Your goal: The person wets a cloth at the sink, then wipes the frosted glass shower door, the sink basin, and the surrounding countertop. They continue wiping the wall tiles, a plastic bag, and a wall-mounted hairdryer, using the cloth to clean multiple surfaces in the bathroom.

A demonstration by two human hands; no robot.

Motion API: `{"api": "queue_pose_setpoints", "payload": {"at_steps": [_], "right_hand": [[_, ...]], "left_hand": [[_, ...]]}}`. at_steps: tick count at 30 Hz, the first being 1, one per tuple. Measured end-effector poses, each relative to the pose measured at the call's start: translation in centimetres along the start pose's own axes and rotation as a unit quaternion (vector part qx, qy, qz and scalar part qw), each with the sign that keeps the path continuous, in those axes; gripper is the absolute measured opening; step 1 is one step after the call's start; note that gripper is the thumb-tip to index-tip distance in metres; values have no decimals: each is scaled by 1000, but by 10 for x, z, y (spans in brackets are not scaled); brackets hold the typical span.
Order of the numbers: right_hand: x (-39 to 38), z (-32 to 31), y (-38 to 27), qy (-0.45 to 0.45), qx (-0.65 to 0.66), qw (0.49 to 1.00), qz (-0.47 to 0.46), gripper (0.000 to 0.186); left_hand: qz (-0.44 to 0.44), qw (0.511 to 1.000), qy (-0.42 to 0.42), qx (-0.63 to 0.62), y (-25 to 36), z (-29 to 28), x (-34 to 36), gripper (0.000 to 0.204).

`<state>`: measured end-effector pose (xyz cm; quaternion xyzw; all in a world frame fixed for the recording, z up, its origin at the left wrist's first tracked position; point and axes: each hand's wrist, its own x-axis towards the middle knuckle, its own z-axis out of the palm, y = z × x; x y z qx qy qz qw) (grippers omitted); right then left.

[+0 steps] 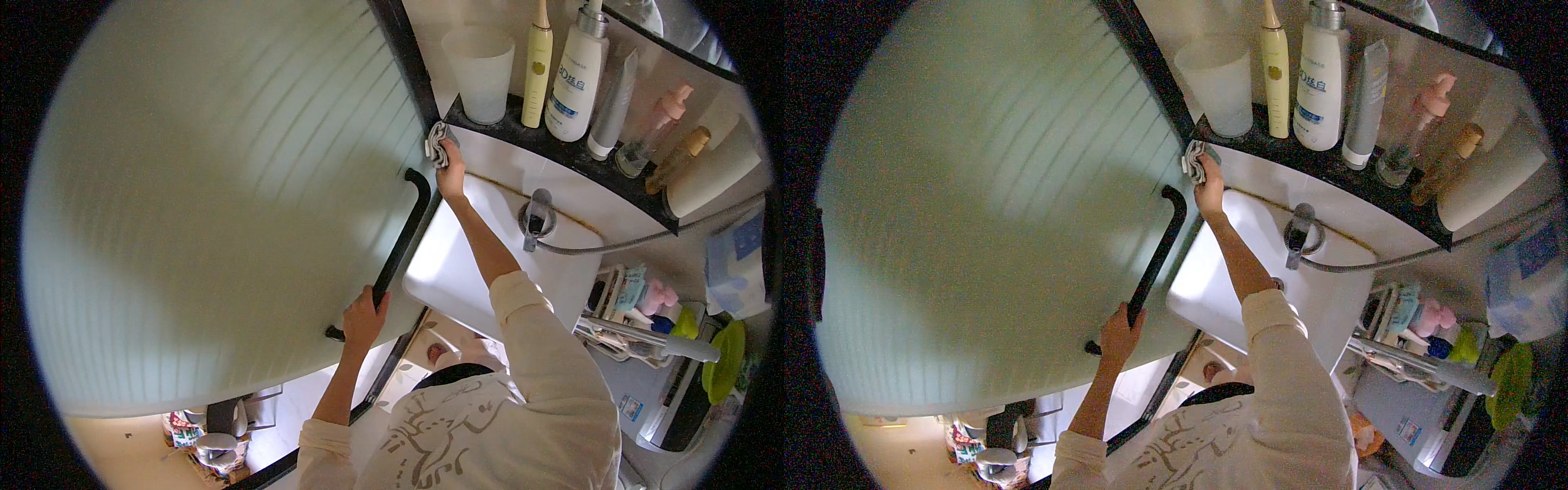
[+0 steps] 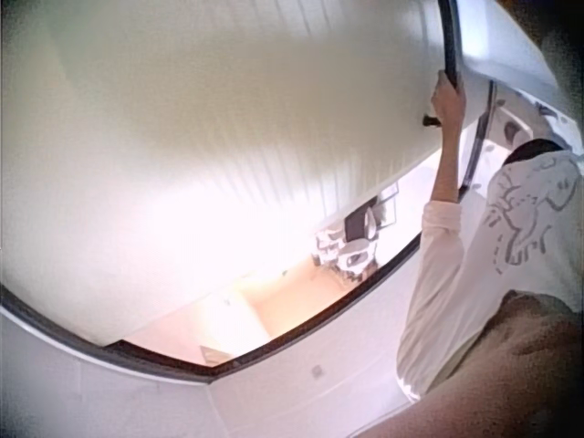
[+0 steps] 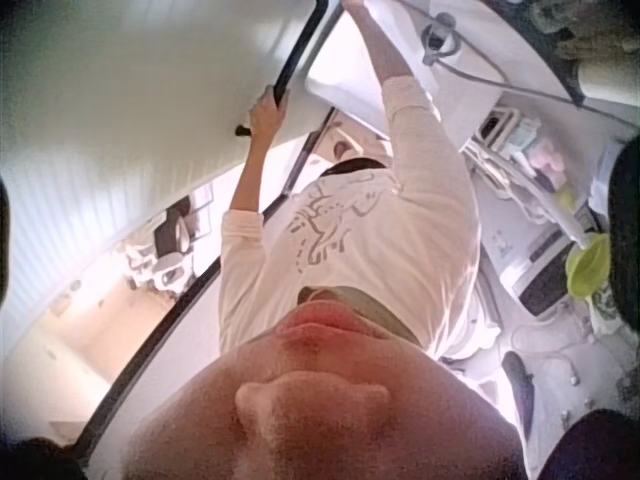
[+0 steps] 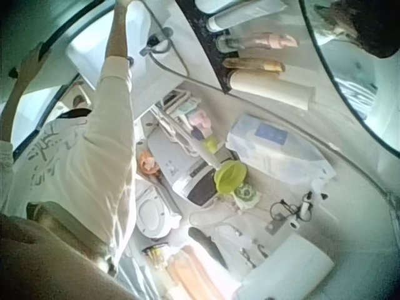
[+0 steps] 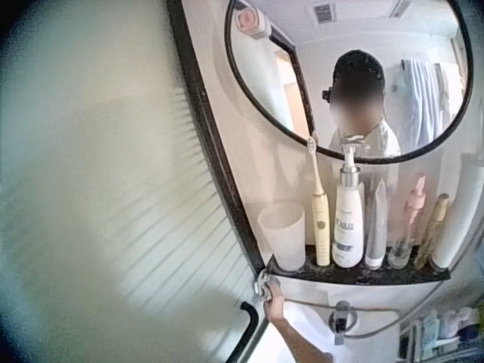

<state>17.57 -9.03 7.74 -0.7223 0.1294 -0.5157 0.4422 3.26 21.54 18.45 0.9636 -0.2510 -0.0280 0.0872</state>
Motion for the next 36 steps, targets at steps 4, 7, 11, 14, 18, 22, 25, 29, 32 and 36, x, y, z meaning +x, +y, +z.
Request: {"api": "queue_pose_setpoints", "payload": {"at_steps": [4,7,11,14,18,22,25,29,32,36], "right_hand": [[-32,16,17,28,5,982,187,42],[-46,19,42,-2,-31,957,288,40],[-37,-1,65,-183,-8,877,444,20],[-57,-34,44,-293,184,800,489,12],[-66,-46,-2,-51,161,891,422,19],[-20,-29,1,-79,24,982,169,44],[-13,-4,13,-62,-18,995,78,44],[-39,18,36,-49,-40,971,232,45],[-48,13,65,-78,-69,955,277,40],[-32,-4,81,-292,-123,894,317,30]], "left_hand": [[-6,1000,-8,1,-1,-1,3,33],[-5,999,-3,-37,-3,3,3,33],[-23,998,-24,-50,-6,8,2,33],[-27,997,-10,-77,-8,11,3,33],[-10,999,-9,-41,-9,11,2,33],[-22,999,-8,-42,-9,11,3,33],[-32,998,-14,-47,-7,9,3,33],[-10,1000,6,-21,-5,6,0,33],[-8,999,1,-44,-4,5,1,32],[-6,999,-9,-36,-3,3,2,33]]}}
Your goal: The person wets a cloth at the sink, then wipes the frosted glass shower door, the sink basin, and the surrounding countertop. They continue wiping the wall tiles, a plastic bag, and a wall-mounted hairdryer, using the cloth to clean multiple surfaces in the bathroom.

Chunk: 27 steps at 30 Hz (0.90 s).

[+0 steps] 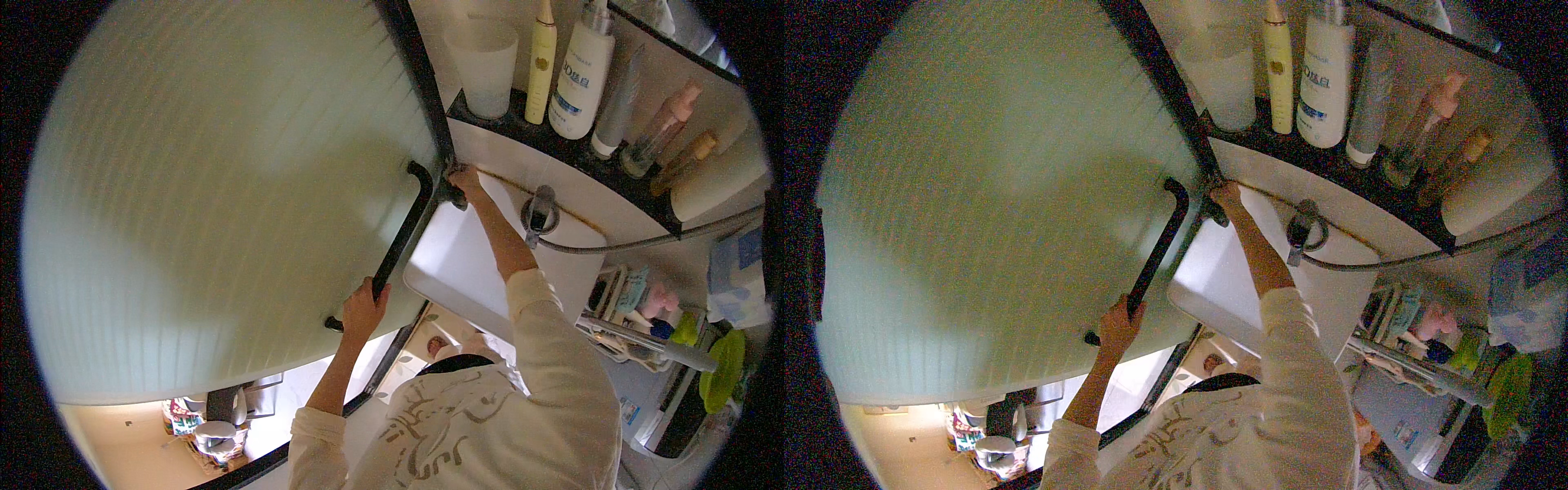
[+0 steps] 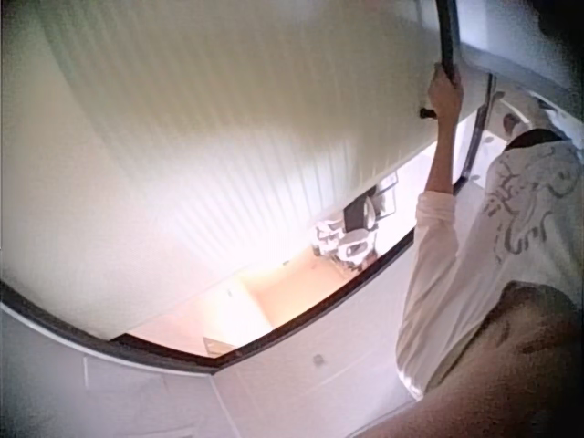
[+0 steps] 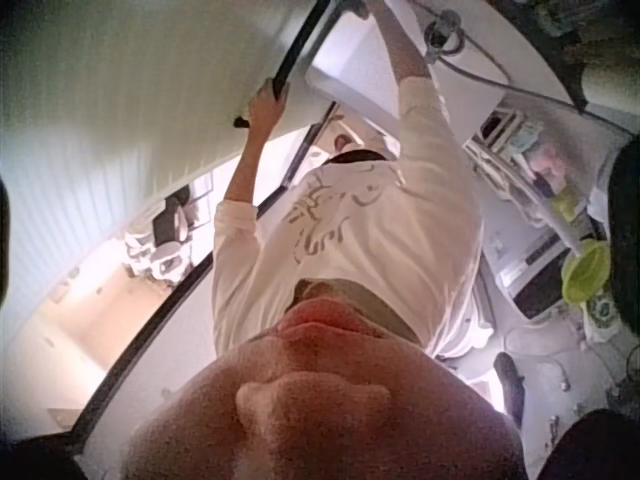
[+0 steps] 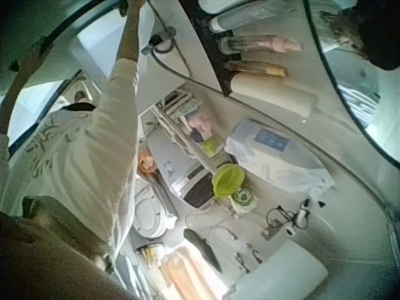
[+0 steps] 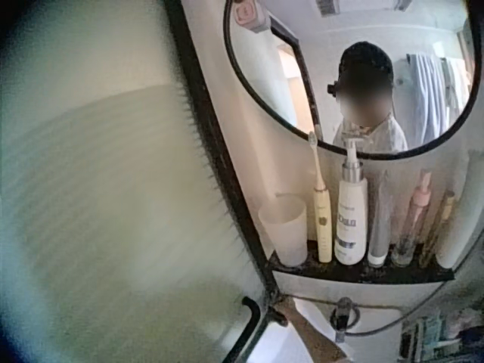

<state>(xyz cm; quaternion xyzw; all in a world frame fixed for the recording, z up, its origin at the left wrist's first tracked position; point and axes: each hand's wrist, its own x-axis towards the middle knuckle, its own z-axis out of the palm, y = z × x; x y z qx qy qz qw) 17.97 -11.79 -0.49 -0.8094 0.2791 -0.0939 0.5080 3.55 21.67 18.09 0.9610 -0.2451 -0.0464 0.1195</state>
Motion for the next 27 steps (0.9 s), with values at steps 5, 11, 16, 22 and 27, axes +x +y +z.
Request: {"api": "queue_pose_setpoints", "payload": {"at_steps": [5,11,16,22,27], "right_hand": [[-31,-35,-49,132,272,942,-142,32],[-29,-50,-101,236,89,904,-346,41],[-17,-11,-53,217,106,961,-138,36],[-41,-10,-20,41,96,989,103,14],[-45,-36,-75,202,238,913,-261,29]], "left_hand": [[-3,1000,8,9,1,1,-2,33],[0,1000,4,11,0,1,-1,32],[22,999,36,-6,-4,6,-3,32],[11,1000,21,-6,-11,11,1,37],[29,997,67,9,-11,15,-2,38]]}}
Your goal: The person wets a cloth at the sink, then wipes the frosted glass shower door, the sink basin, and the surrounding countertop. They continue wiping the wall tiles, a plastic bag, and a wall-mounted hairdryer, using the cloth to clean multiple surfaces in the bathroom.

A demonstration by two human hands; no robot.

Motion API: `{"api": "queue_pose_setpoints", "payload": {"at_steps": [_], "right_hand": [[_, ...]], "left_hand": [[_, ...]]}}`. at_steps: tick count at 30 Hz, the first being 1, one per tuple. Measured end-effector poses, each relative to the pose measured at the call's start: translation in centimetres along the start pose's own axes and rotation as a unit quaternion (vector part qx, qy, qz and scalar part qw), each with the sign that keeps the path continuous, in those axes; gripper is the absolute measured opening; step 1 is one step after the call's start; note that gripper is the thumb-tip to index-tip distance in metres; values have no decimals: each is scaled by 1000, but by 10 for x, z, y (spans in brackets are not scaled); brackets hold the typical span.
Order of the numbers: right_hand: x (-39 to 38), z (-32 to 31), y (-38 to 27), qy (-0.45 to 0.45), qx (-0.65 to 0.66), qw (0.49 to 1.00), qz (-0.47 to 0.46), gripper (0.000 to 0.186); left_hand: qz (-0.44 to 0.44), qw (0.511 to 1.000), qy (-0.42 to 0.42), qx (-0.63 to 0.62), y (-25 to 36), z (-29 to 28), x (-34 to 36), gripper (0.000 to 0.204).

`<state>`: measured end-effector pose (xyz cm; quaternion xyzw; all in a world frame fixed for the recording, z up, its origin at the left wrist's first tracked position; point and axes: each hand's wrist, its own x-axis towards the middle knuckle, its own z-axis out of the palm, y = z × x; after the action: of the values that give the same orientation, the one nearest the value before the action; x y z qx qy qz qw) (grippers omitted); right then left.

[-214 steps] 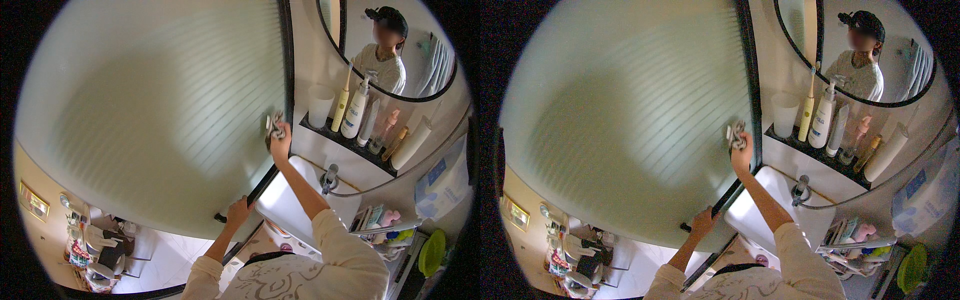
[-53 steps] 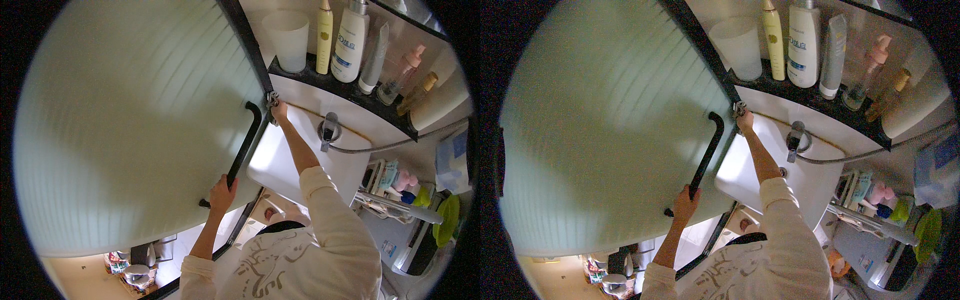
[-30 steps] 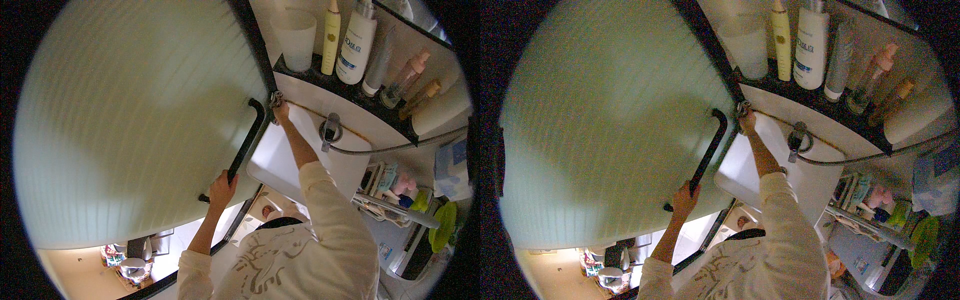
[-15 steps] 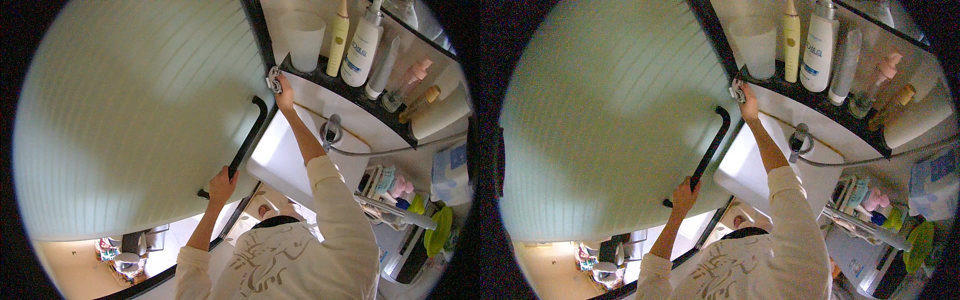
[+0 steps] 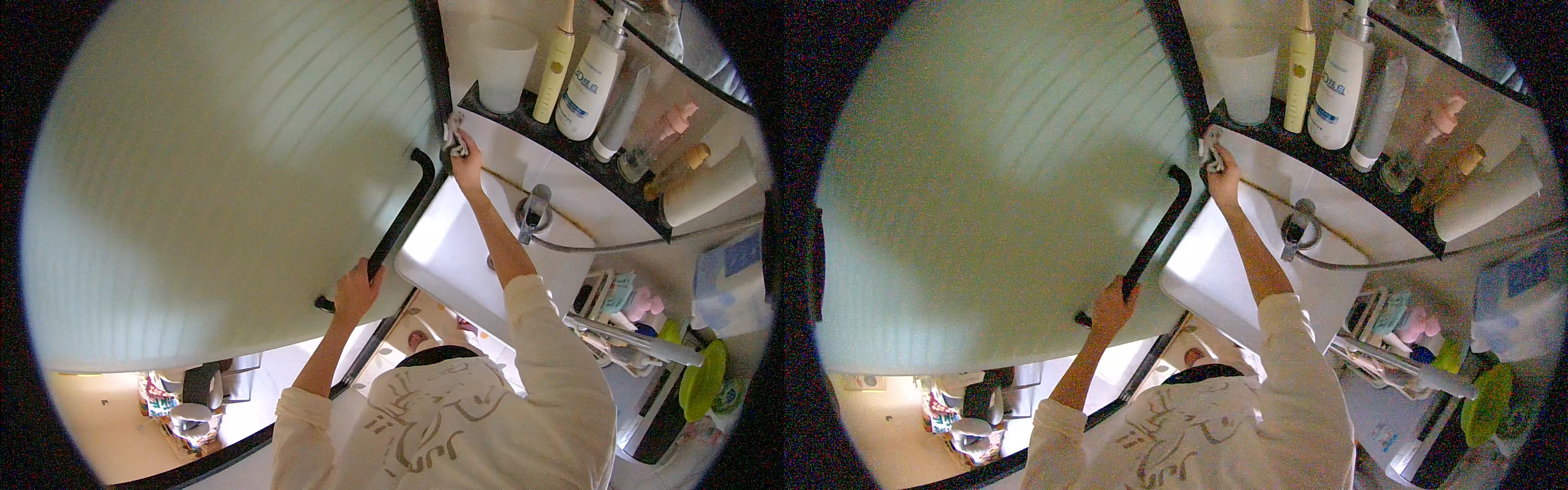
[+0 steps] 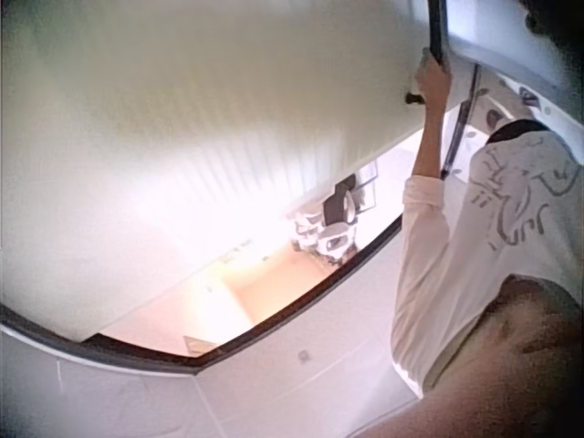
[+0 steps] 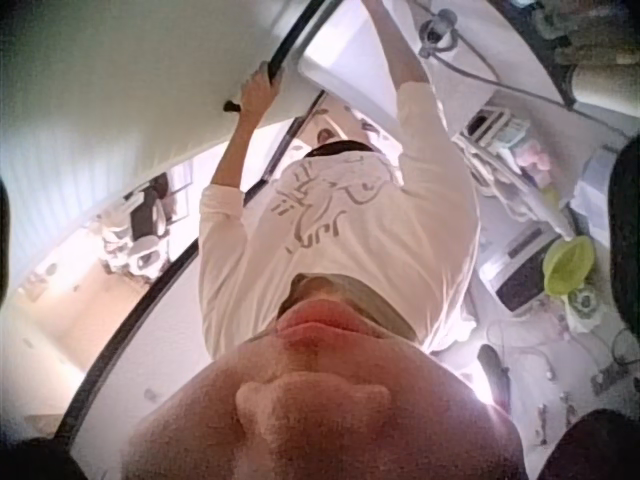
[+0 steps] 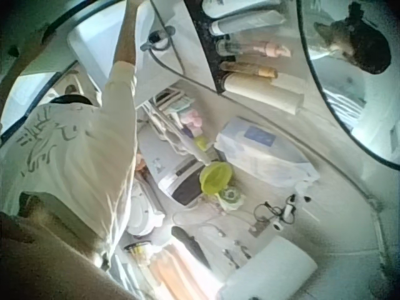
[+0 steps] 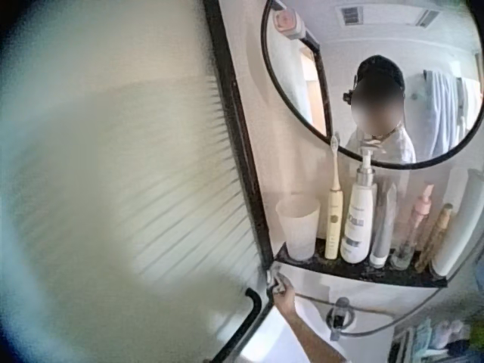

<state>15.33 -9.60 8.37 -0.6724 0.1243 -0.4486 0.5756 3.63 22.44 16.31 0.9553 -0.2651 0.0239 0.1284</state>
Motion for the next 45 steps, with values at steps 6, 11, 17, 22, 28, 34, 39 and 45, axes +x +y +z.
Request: {"api": "queue_pose_setpoints", "payload": {"at_steps": [6,11,17,22,28,34,39,45], "right_hand": [[-20,28,4,-17,6,998,66,41],[-111,27,20,-81,58,914,393,41],[-126,8,-5,-59,214,860,459,17],[-44,24,0,4,10,997,71,38],[-34,51,45,50,-16,995,79,47],[-49,47,69,37,-94,932,348,33],[-79,44,56,-89,-185,886,416,29],[-154,32,20,-167,188,895,370,11]], "left_hand": [[8,1000,-2,-6,-2,-1,1,37],[13,1000,5,-13,1,-1,3,35],[-23,999,-35,-32,3,-7,3,34],[-12,999,-39,16,10,-13,4,35],[-29,999,-42,-4,7,-12,6,35],[-37,999,-34,-12,4,-3,3,35],[-19,999,-28,14,4,-4,5,34],[-5,1000,-25,-15,6,-3,4,35]]}}
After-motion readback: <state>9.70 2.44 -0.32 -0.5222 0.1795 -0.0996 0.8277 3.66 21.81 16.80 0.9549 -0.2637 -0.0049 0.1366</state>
